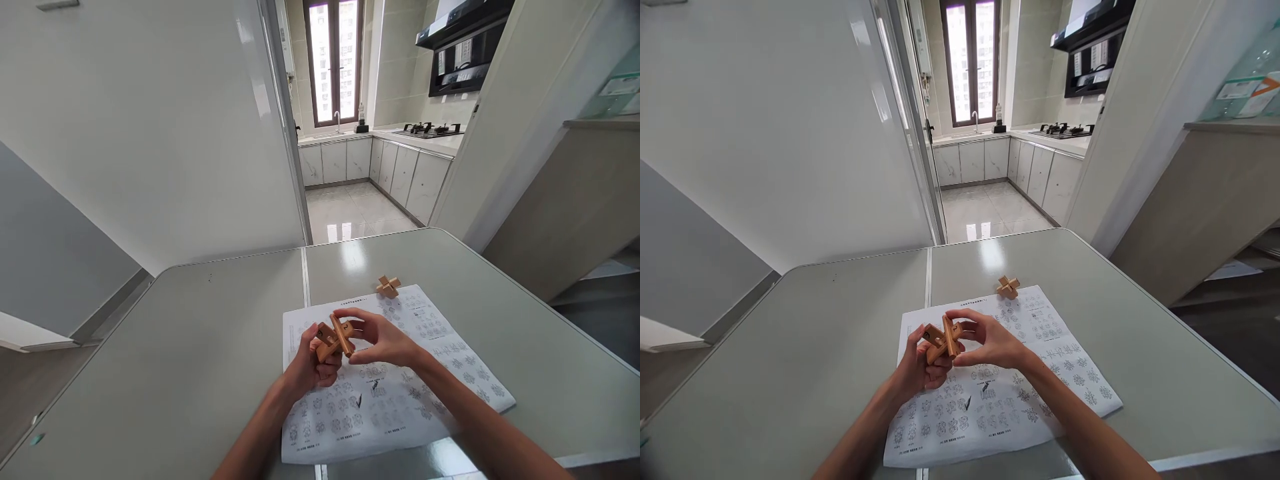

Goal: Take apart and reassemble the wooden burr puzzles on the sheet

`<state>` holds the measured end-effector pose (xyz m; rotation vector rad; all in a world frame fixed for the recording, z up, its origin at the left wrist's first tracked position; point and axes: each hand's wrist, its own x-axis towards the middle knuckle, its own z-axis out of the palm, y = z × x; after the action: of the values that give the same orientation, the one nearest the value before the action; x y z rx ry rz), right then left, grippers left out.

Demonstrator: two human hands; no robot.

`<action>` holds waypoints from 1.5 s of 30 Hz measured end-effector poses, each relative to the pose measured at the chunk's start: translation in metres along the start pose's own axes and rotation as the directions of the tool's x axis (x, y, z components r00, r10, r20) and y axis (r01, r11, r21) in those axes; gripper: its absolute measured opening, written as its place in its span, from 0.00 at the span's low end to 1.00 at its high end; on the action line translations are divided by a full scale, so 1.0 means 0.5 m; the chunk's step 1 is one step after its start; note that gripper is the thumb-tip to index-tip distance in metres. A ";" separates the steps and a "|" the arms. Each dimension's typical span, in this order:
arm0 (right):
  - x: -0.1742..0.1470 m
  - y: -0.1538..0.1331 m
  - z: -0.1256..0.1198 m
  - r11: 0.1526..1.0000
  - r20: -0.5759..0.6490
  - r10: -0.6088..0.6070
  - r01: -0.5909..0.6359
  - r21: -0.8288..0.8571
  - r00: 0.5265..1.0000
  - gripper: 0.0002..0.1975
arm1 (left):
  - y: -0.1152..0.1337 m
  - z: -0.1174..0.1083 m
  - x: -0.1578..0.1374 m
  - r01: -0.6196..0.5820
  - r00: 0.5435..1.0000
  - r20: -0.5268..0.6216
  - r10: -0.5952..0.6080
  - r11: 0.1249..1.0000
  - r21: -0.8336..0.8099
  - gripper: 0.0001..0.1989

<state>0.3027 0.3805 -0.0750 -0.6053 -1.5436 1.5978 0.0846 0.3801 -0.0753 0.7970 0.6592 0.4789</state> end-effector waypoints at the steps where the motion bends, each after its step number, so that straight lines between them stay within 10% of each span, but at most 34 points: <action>1: 0.001 0.003 0.004 1.000 -0.001 0.006 -0.006 -0.014 1.000 0.42 | -0.002 -0.001 0.001 0.000 1.000 -0.002 0.000 1.000 0.010 0.40; 32: 0.005 0.007 0.023 0.994 -0.144 -0.081 0.070 -0.081 0.986 0.35 | 0.001 0.014 0.001 -0.100 0.995 0.024 0.101 0.994 -0.036 0.37; 45: 0.005 0.012 0.002 0.875 -0.420 -0.278 0.047 -0.481 0.864 0.33 | -0.007 -0.004 0.013 -0.181 0.973 -0.153 0.172 0.982 -0.047 0.31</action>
<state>0.2990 0.3825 -0.0801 -1.0092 -1.5330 0.8495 0.0884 0.3827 -0.0812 0.7712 0.7105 0.7229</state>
